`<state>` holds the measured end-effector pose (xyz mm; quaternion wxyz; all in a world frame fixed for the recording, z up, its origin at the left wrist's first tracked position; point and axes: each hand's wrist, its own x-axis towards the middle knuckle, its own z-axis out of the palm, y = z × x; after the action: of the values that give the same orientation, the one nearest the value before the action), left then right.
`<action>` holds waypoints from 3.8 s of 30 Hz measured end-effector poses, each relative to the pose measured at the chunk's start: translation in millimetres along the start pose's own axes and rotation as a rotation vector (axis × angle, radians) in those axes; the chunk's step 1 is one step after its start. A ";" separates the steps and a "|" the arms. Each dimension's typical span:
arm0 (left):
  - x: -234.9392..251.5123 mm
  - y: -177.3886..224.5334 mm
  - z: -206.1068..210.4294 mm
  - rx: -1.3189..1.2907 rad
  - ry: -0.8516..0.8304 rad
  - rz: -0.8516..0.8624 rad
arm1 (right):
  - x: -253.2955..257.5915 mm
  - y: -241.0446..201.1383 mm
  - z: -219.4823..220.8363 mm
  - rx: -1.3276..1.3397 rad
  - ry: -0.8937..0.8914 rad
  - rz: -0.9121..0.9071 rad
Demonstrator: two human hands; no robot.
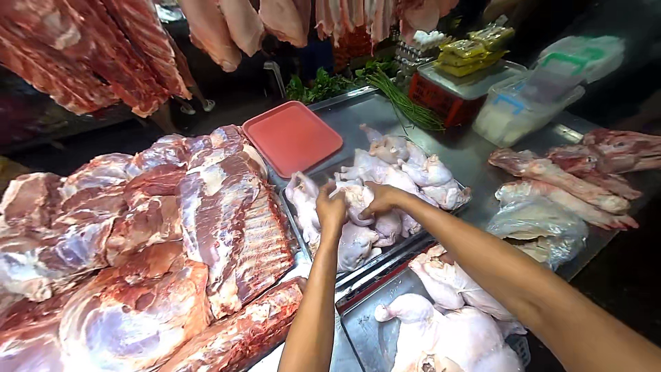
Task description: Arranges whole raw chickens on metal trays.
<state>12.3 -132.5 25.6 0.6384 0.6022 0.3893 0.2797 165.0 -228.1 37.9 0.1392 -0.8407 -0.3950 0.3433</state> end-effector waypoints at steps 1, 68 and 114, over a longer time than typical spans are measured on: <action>0.5 -3.2 -7.4 0.040 0.012 0.012 | -0.2 3.7 -4.6 0.049 -0.044 -0.035; 127.8 13.4 10.2 -0.039 -0.064 -0.047 | 74.0 -41.1 -87.9 -0.209 0.249 -0.010; -273.3 119.9 130.4 0.806 -0.115 0.039 | -20.8 270.6 -224.9 0.480 0.628 -0.465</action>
<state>-13.3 -416.0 183.9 0.3664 0.8262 0.4198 0.0828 464.0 -411.2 74.1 0.5163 -0.7370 -0.4210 0.1135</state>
